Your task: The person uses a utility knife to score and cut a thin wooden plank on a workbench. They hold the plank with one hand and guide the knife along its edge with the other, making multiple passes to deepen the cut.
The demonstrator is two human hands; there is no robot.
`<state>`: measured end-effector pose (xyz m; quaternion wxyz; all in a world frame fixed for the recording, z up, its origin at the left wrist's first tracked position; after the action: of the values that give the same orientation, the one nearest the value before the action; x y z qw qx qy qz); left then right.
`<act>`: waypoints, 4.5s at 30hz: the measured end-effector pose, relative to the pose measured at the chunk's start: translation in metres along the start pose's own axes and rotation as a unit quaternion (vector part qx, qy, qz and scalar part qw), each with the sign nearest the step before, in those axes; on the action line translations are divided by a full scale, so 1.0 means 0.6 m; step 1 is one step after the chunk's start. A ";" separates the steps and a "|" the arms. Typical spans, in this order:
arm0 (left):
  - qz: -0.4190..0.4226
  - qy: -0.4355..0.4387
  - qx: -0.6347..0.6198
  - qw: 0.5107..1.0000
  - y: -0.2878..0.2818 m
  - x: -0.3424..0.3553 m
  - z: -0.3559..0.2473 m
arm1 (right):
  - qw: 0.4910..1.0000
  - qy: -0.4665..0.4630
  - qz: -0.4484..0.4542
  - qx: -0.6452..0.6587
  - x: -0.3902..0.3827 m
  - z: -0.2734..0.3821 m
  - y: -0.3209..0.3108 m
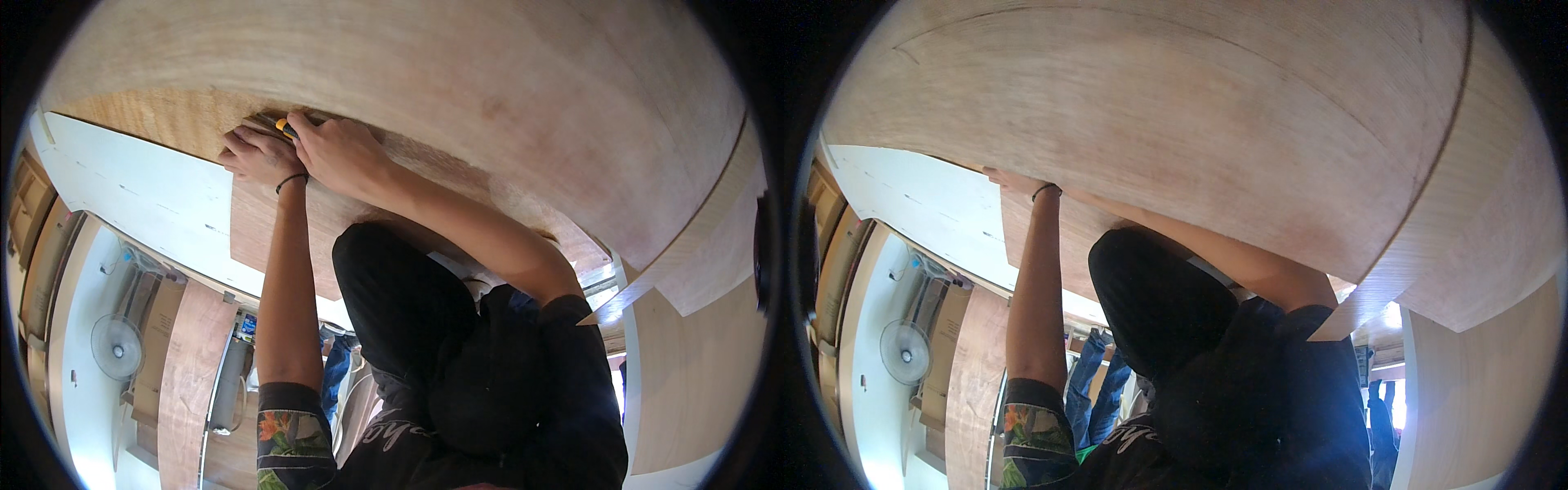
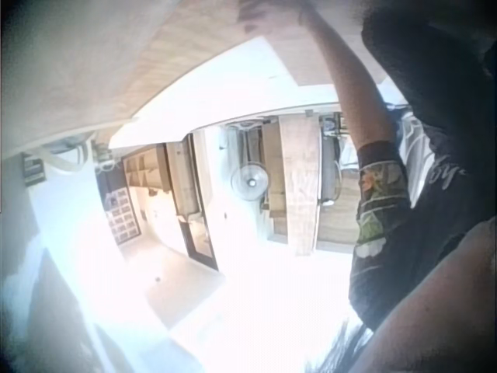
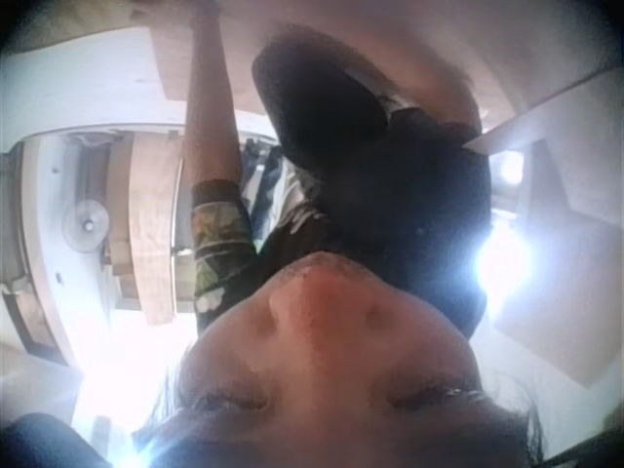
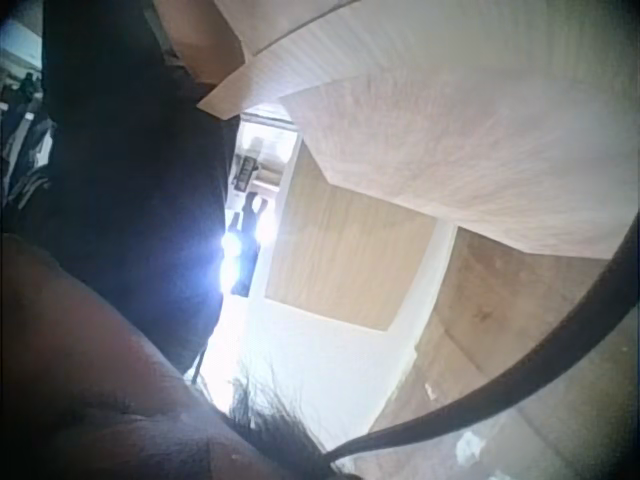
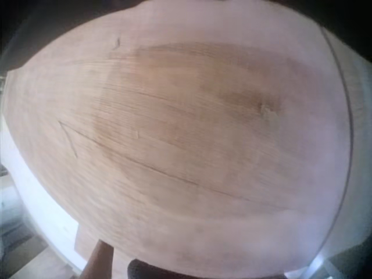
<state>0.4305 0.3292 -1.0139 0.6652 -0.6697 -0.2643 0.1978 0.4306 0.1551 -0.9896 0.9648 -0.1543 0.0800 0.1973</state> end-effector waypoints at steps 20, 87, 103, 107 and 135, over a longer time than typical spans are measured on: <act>0.007 -0.014 -0.034 0.999 -0.016 -0.006 -0.020 | 0.973 -0.102 -0.053 -0.200 0.009 0.014 0.021; 0.006 -0.008 -0.023 1.000 -0.024 -0.009 -0.036 | 0.968 0.044 0.099 -0.224 -0.095 0.002 0.000; 0.003 -0.016 0.006 1.000 -0.025 -0.006 -0.036 | 0.971 0.069 0.121 -0.196 -0.153 -0.012 -0.018; 0.011 -0.014 0.004 1.000 -0.024 -0.008 -0.035 | 0.968 0.082 0.134 -0.194 -0.191 -0.022 -0.030; -0.027 0.183 -0.278 0.943 -0.105 -0.048 0.073 | 0.909 0.005 -0.133 -0.395 -0.390 -0.036 -0.128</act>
<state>0.3755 0.3442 -0.9550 0.4948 -0.8452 -0.2002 -0.0271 0.2468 -0.0027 -0.9390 0.8421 -0.5327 -0.0212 0.0821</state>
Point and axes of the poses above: each hand's wrist, its own x-axis towards the middle knuckle, its own y-axis out of the palm, z = x × y, the point moved 6 cm from there along x, towards the middle knuckle, and after that the axes turned 5 degrees about -y, right-handed, at the moved point
